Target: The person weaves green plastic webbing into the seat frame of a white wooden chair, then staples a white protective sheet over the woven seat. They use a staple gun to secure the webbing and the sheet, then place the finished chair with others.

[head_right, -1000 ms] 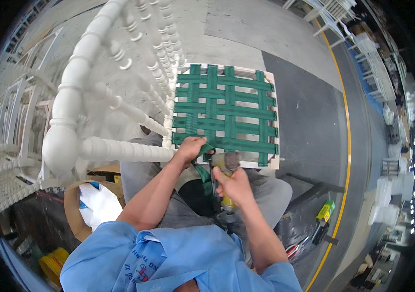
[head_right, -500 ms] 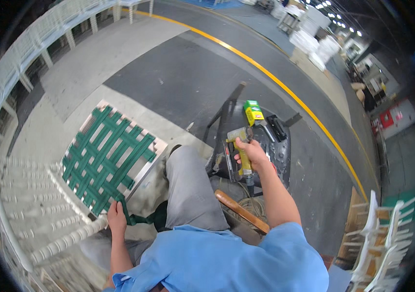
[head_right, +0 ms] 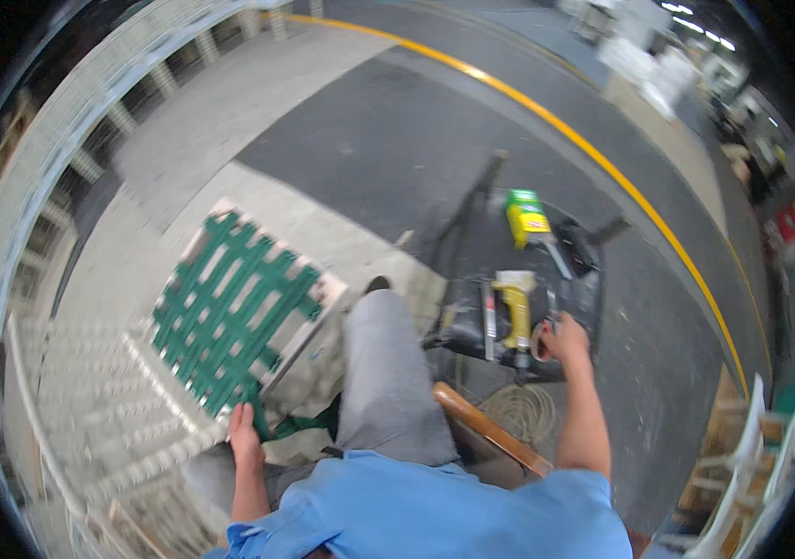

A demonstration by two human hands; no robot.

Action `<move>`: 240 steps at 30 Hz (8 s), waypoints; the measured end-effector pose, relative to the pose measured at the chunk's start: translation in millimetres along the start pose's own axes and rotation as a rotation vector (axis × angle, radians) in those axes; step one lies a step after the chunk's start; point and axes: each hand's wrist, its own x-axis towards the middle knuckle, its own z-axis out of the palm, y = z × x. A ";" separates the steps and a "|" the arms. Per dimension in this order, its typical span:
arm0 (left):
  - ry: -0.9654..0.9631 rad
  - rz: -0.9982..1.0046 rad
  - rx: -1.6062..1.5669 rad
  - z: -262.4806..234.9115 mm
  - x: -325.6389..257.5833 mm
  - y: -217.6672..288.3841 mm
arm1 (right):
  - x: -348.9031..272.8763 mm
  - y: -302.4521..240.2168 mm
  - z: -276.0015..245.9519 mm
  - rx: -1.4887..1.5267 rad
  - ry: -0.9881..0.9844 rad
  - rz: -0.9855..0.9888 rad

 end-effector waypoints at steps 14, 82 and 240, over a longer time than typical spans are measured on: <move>-0.379 -0.323 -0.622 -1.9 0.7 26.0 | -77.1 70.0 -25.6 1.426 -0.401 0.251; -0.414 0.299 0.673 56.6 30.7 21.5 | -23.5 -419.4 174.4 0.180 -0.352 -0.709; -0.151 -0.110 -0.206 126.0 266.4 205.5 | -54.3 -651.1 164.6 0.607 -0.272 -1.599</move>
